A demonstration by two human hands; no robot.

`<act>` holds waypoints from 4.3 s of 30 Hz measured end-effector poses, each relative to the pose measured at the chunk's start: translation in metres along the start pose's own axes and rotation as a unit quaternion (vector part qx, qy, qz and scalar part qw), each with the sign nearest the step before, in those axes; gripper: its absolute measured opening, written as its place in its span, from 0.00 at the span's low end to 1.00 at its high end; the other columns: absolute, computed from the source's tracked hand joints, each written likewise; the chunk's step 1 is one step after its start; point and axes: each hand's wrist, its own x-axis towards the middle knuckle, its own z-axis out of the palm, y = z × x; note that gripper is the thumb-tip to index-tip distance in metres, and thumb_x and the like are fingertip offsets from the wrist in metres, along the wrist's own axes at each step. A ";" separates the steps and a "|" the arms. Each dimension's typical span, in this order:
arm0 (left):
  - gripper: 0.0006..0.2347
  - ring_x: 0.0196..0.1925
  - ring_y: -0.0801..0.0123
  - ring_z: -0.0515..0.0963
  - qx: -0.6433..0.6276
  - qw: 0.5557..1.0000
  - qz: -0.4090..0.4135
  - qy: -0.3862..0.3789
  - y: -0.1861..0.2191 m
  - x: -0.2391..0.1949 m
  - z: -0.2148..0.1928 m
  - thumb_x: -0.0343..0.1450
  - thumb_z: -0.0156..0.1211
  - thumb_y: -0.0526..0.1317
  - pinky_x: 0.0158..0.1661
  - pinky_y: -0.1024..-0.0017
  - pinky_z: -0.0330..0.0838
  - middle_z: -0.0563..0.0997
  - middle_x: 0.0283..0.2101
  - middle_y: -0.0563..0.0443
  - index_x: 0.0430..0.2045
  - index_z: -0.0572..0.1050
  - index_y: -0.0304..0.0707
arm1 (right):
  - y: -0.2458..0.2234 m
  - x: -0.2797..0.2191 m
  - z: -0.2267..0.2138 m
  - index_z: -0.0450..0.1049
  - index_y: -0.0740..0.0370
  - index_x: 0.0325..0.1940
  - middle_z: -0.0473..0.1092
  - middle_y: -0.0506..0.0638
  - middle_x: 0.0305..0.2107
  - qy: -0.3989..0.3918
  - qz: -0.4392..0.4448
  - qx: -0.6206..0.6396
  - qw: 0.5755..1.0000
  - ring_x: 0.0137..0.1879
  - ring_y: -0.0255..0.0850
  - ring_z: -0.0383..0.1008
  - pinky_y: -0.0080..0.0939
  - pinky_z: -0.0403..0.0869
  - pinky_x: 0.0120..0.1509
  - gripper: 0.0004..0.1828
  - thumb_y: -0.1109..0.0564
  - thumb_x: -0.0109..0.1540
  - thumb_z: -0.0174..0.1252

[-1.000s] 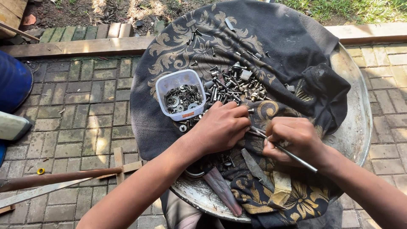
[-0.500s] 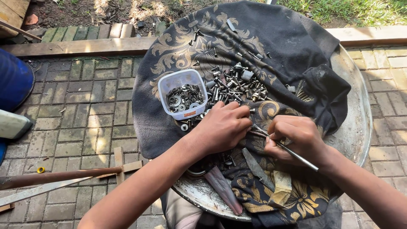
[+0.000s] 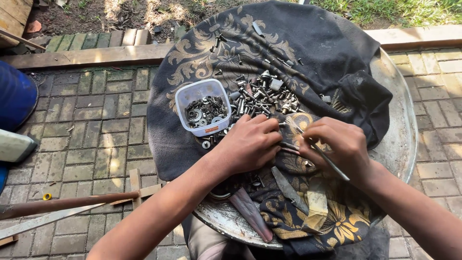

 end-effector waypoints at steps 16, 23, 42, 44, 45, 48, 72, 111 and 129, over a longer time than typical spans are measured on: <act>0.06 0.40 0.58 0.79 -0.139 0.989 -0.005 0.040 0.009 0.013 -0.024 0.73 0.61 0.37 0.39 0.62 0.73 0.78 0.39 0.46 0.38 0.76 0.35 | -0.014 0.022 -0.087 0.67 0.49 0.72 0.72 0.60 0.57 -0.225 0.467 -0.434 0.737 0.60 0.58 0.74 0.65 0.76 0.58 0.44 0.20 0.62 0.50; 0.06 0.33 0.68 0.81 -0.220 0.973 -0.026 0.067 0.024 0.039 -0.024 0.72 0.64 0.36 0.34 0.73 0.79 0.82 0.38 0.48 0.39 0.79 0.35 | 0.016 -0.030 -0.100 0.81 0.64 0.41 0.78 0.51 0.34 -0.014 0.398 -0.204 0.894 0.41 0.40 0.75 0.42 0.72 0.50 0.10 0.53 0.69 0.65; 0.09 0.44 0.68 0.86 -0.512 0.830 -0.217 0.037 0.043 0.067 -0.013 0.71 0.61 0.33 0.47 0.75 0.84 0.86 0.45 0.43 0.44 0.80 0.31 | 0.000 -0.015 -0.047 0.78 0.72 0.46 0.77 0.62 0.43 0.012 0.115 -0.005 0.993 0.47 0.48 0.80 0.40 0.78 0.51 0.17 0.66 0.54 0.72; 0.09 0.46 0.67 0.86 -0.509 0.832 -0.217 0.034 0.040 0.064 -0.006 0.71 0.62 0.33 0.50 0.74 0.83 0.86 0.46 0.43 0.43 0.81 0.32 | 0.001 -0.021 -0.044 0.78 0.73 0.43 0.77 0.64 0.41 0.015 0.094 -0.025 0.995 0.45 0.48 0.80 0.40 0.80 0.50 0.15 0.69 0.54 0.72; 0.08 0.49 0.67 0.85 -0.505 0.835 -0.216 0.031 0.038 0.063 -0.003 0.71 0.63 0.33 0.53 0.73 0.81 0.86 0.47 0.43 0.43 0.81 0.33 | 0.002 -0.023 -0.043 0.78 0.74 0.41 0.78 0.65 0.39 0.020 0.072 -0.046 0.996 0.43 0.49 0.81 0.40 0.81 0.50 0.13 0.72 0.54 0.72; 0.07 0.38 0.75 0.79 -0.563 0.798 -0.204 0.060 0.034 0.061 0.005 0.72 0.63 0.33 0.36 0.71 0.80 0.84 0.33 0.47 0.41 0.84 0.41 | -0.001 -0.023 -0.038 0.80 0.71 0.39 0.79 0.58 0.35 0.038 0.106 -0.020 0.993 0.35 0.49 0.81 0.44 0.80 0.37 0.07 0.69 0.58 0.69; 0.08 0.37 0.75 0.79 -0.614 0.746 -0.251 0.066 0.044 0.053 0.013 0.69 0.62 0.30 0.37 0.72 0.79 0.84 0.31 0.46 0.39 0.83 0.33 | -0.022 -0.017 -0.030 0.80 0.69 0.38 0.78 0.59 0.36 0.056 0.013 -0.091 0.994 0.37 0.56 0.79 0.51 0.77 0.42 0.07 0.68 0.58 0.69; 0.06 0.39 0.54 0.83 -0.090 0.970 0.021 0.223 0.000 0.059 -0.047 0.65 0.64 0.18 0.44 0.65 0.81 0.83 0.37 0.36 0.30 0.77 0.24 | 0.036 -0.054 -0.067 0.63 0.70 0.52 0.64 0.59 0.42 0.385 0.188 -0.069 0.901 0.46 0.45 0.67 0.40 0.71 0.52 0.14 0.77 0.64 0.47; 0.06 0.30 0.42 0.83 0.066 0.949 -0.300 -0.073 -0.101 0.047 -0.016 0.59 0.67 0.37 0.33 0.45 0.78 0.78 0.25 0.47 0.27 0.81 0.44 | -0.036 0.092 0.000 0.80 0.66 0.35 0.81 0.57 0.23 -0.416 0.379 -0.142 0.815 0.37 0.60 0.83 0.55 0.78 0.44 0.11 0.59 0.50 0.62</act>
